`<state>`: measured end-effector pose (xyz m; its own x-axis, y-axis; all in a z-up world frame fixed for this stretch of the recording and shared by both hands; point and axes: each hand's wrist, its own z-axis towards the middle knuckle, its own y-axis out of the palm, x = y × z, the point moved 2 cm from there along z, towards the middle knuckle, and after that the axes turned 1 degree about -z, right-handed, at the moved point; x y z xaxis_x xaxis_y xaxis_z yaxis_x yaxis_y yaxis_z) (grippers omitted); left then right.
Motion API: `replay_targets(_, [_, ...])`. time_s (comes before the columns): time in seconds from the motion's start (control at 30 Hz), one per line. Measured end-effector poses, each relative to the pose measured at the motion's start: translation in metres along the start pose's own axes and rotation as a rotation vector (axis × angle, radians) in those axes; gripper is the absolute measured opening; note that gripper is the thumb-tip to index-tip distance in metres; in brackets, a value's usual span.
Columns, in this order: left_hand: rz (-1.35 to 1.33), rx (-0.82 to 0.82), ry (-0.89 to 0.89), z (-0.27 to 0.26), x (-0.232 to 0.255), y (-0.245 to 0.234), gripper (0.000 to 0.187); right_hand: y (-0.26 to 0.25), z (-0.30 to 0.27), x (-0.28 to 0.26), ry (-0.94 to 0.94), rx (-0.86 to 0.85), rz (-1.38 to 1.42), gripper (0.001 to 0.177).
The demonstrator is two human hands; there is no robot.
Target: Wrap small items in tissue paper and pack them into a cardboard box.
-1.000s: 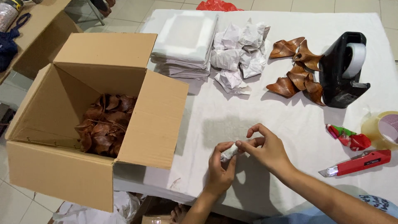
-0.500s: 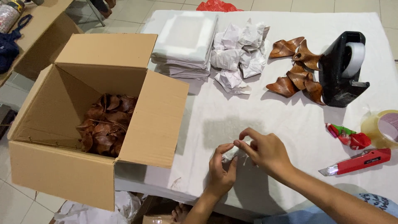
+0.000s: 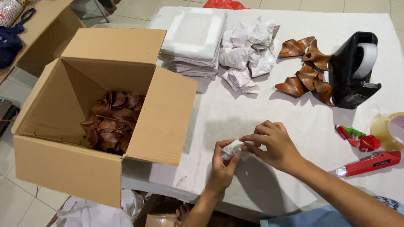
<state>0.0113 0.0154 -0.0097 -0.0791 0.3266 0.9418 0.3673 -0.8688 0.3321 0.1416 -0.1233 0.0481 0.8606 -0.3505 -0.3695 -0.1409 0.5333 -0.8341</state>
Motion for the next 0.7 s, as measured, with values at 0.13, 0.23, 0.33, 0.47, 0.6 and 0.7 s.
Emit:
replay_targets(0.13, [0.172, -0.075, 0.068, -0.002, 0.009, 0.003, 0.033, -0.006, 0.001, 0.003, -0.017, -0.110, 0.089, 0.024])
replay_targets(0.23, [0.186, -0.107, 0.133, -0.001, 0.005, 0.003, 0.032, -0.012, 0.003, -0.001, -0.037, -0.167, 0.075, 0.022])
replay_targets(0.33, [0.220, -0.114, 0.158, -0.003, 0.011, 0.007, 0.028, -0.013, 0.004, 0.001, -0.063, -0.191, 0.036, 0.020])
replay_targets(0.47, [0.441, -0.073, 0.363, 0.001, 0.015, 0.005, 0.024, -0.008, 0.000, 0.007, -0.144, -0.194, -0.033, 0.022])
replay_targets(0.6, [0.356, -0.161, 0.270, -0.001, 0.016, 0.007, 0.020, -0.017, 0.004, -0.001, -0.012, -0.315, 0.137, 0.020])
replay_targets(0.7, [0.346, -0.178, 0.252, -0.001, 0.020, 0.006, 0.023, -0.020, 0.005, -0.008, -0.046, -0.317, 0.170, 0.022])
